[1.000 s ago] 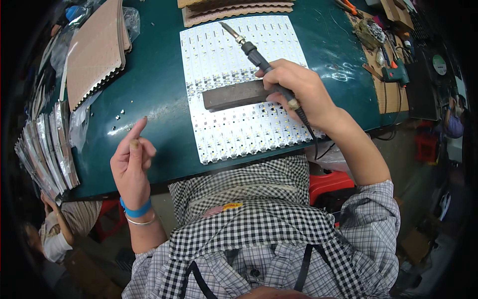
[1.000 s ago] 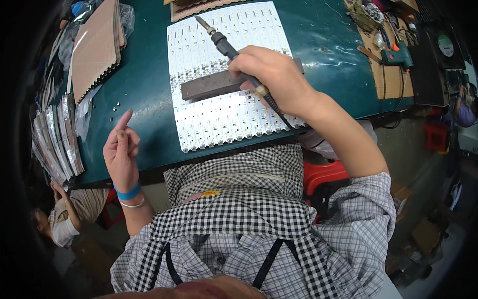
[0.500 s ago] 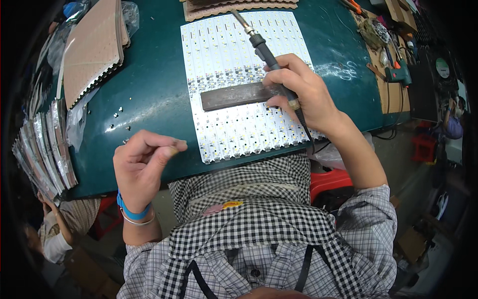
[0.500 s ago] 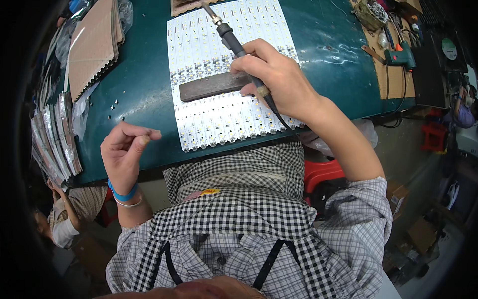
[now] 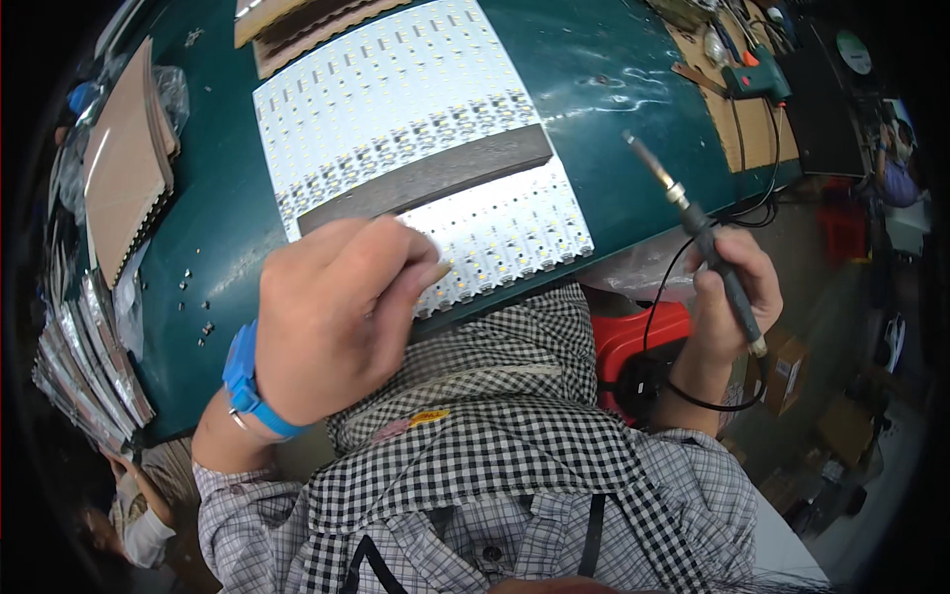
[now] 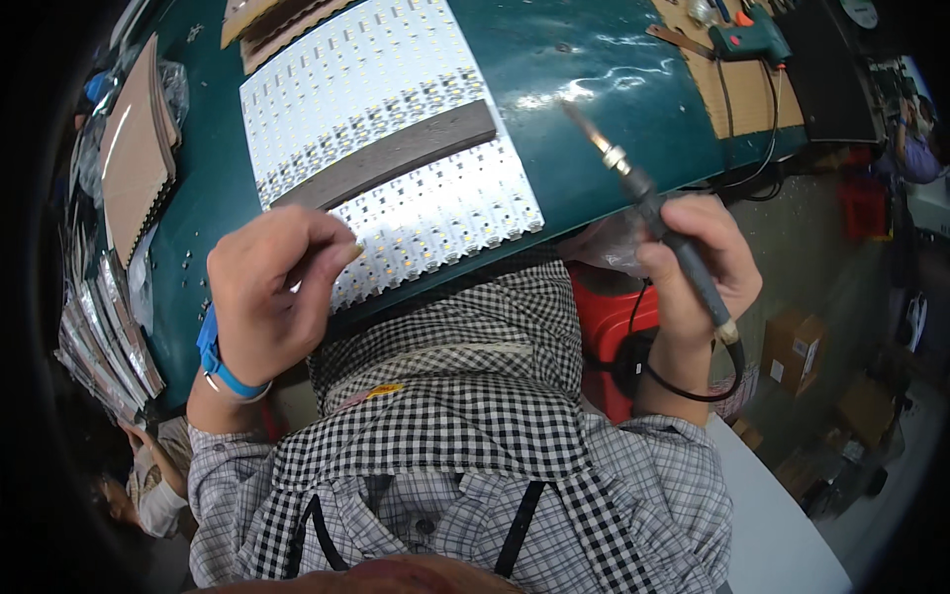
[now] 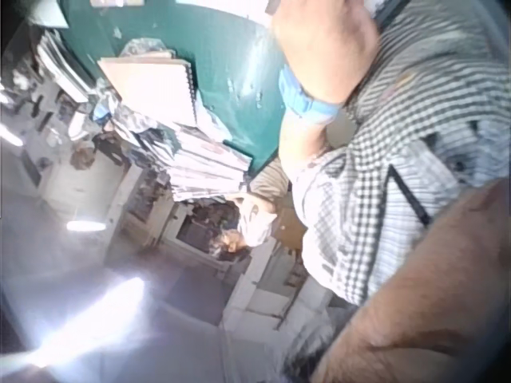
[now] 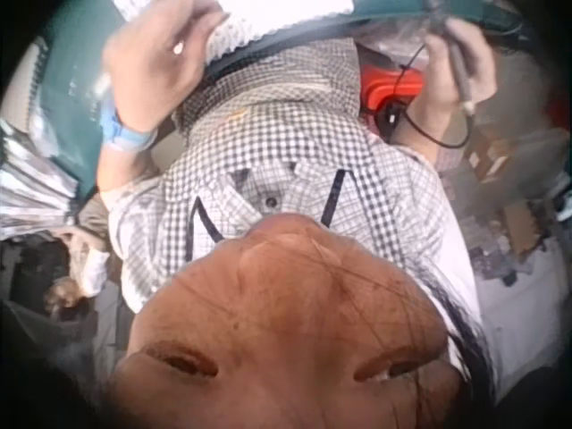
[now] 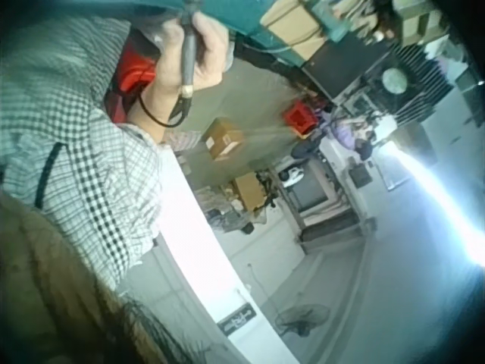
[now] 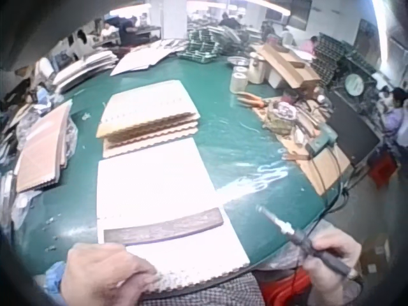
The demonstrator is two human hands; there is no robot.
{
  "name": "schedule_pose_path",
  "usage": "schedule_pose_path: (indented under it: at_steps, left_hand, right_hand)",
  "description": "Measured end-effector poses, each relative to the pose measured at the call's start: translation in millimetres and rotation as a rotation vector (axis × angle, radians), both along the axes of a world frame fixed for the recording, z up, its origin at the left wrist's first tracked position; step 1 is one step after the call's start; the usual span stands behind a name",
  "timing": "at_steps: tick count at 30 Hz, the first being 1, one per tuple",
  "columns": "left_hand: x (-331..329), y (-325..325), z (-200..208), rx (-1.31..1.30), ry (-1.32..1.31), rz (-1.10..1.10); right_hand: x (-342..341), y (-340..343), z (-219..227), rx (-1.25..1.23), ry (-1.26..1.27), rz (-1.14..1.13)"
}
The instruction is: The person inserts small components into an LED circuit board panel by hand, solders them onto the board using a soldering iron, and places the panel onto a stack of panels.
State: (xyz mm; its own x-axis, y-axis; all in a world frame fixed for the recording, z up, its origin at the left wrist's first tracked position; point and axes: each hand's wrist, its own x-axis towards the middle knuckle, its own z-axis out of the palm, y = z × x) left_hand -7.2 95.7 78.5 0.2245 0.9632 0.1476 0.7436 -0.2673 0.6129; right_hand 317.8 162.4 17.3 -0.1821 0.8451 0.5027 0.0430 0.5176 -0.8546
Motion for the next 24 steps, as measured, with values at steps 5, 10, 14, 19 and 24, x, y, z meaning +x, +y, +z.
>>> schedule_pose_path:
  at_steps: [5,10,14,19,24]
  left_hand:
    - [46,47,-16,0.304,-0.091,-0.072]
    - [57,65,-46,0.287,-0.02,-0.124]
    - [59,59,-50,0.192,0.049,-0.107]
    - [62,59,-55,0.159,0.038,-0.092]
    - [61,63,-64,0.153,0.06,-0.136]
  right_hand:
    - [9,-17,-1,-0.156,0.082,-0.104]
    - [2,-6,1,-0.354,0.217,-0.006]
    - [5,1,-7,-0.251,0.059,0.007]
    - [12,12,-6,-0.045,-0.204,-0.047]
    - [-12,8,1,-0.211,-0.047,-0.187]
